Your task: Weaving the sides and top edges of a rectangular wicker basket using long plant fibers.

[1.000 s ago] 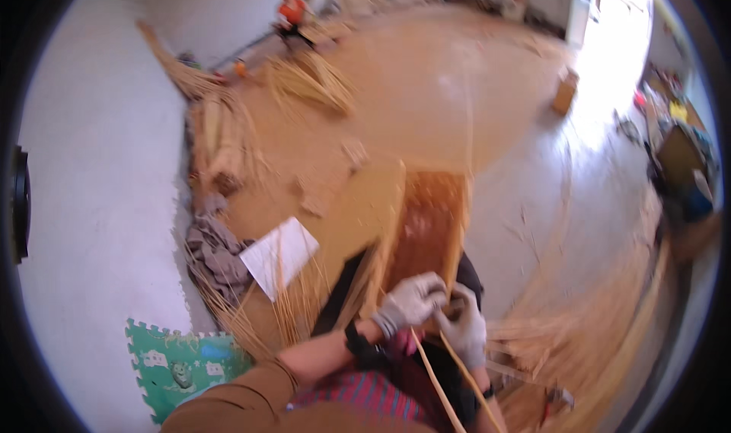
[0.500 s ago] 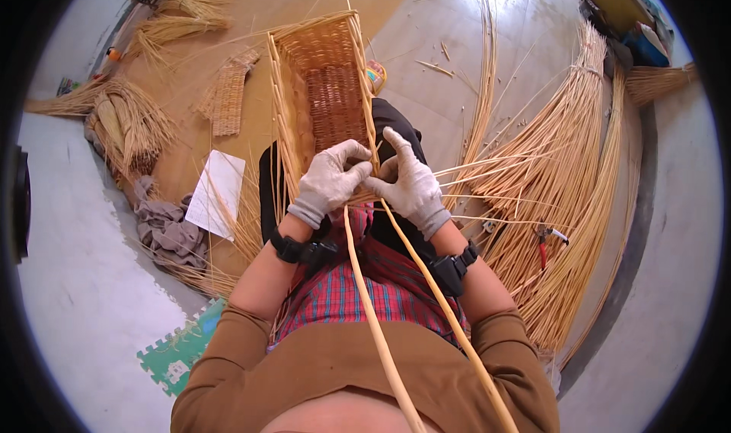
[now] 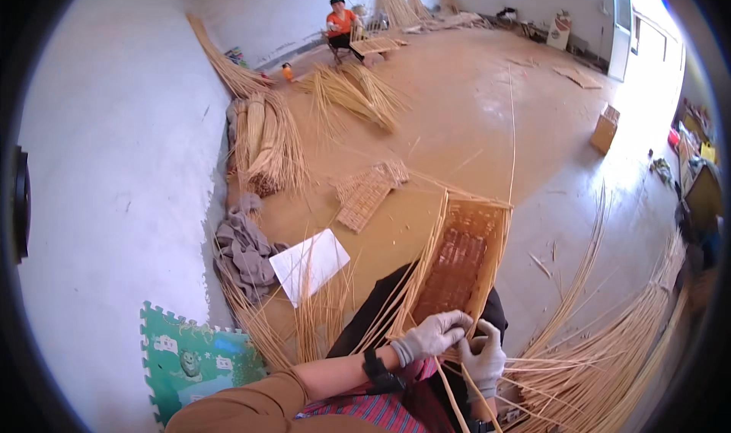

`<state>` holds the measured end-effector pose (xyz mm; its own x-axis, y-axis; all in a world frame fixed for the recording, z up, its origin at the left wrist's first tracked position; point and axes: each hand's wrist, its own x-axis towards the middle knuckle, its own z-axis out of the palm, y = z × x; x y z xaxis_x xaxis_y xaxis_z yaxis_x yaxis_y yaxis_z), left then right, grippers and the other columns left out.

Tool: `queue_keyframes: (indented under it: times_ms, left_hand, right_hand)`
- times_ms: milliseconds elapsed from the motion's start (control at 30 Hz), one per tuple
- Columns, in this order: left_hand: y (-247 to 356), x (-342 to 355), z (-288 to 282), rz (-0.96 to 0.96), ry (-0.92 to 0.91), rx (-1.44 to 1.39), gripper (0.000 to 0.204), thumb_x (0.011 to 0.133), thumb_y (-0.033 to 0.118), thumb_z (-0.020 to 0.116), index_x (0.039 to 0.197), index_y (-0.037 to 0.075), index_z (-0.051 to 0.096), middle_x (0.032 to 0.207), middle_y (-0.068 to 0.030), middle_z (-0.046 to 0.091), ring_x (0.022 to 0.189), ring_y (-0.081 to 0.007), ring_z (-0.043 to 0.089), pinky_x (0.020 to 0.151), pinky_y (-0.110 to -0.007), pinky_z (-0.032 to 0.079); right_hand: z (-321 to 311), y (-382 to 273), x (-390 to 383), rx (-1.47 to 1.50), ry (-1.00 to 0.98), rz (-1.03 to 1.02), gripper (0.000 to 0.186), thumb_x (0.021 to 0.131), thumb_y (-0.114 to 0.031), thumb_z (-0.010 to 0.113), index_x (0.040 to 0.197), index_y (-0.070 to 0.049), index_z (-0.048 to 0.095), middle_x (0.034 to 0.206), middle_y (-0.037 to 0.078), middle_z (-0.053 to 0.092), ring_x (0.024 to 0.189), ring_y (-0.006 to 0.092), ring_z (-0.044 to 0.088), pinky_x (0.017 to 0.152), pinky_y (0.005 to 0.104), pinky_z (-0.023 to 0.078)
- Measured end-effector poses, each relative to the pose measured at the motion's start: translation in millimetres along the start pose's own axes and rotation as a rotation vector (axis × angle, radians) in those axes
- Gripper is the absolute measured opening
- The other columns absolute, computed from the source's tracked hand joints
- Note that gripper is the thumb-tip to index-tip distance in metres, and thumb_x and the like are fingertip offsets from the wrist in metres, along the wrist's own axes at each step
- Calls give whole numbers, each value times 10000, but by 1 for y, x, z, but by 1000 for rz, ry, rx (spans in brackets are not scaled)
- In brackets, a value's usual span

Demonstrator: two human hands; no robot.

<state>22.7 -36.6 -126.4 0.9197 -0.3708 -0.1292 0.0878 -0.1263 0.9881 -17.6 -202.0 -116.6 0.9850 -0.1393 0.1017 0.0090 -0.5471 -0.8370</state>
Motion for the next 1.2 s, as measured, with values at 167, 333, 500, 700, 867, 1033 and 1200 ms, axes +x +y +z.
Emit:
queue_keyframes:
  times_ms: [167,333,500,700,867,1033,1200]
  left_hand:
    - [-2,-6,-18,10,42,-80,325,1018,18,603,1339,-36,603,1210,-99,692,1157,-155,630,1046,-309,504]
    - [-8,-2,-18,4,5,-174,334,1012,21,623,1341,-38,615,1247,-103,689,1170,-160,632,1056,-310,498]
    - [-3,-6,0,-118,6,-208,331,988,37,672,1314,-11,636,1171,-76,714,1099,-147,661,959,-311,551]
    - [15,-22,-19,57,159,-136,356,919,17,743,1266,12,662,1103,-61,715,1056,-160,674,952,-321,566]
    - [12,-9,-31,38,35,-15,411,920,6,748,1319,7,649,1134,-60,691,1046,-146,668,949,-305,563]
    - [14,-12,-24,34,24,11,423,901,-5,764,1311,18,661,1134,-60,686,1047,-149,672,949,-303,562]
    - [11,-15,-23,78,56,37,419,882,-10,777,1289,8,680,1112,-63,686,1028,-159,677,952,-295,557]
  right_hand:
    - [7,-21,10,22,-84,-29,542,802,-192,875,1270,-140,608,701,68,722,601,196,716,603,350,562]
    - [4,-19,5,107,-71,-14,464,793,-218,901,1168,-96,658,758,92,744,653,183,728,637,335,573]
    - [-10,-6,-13,93,-27,-10,288,796,-202,902,956,-57,711,808,120,751,721,181,740,704,328,589]
    - [-8,-39,-6,101,-147,-57,230,871,-173,832,1026,-26,747,901,141,750,806,215,745,742,323,580]
    - [-3,-17,5,236,-261,108,227,865,-127,839,1051,-27,753,914,95,770,831,132,733,775,288,591]
    - [-2,-22,-12,211,-134,177,299,867,-113,845,1123,-17,723,919,74,767,847,117,728,777,278,594]
    - [-3,-18,-14,255,-160,127,236,863,-84,836,1070,-6,754,950,81,778,848,115,729,794,275,595]
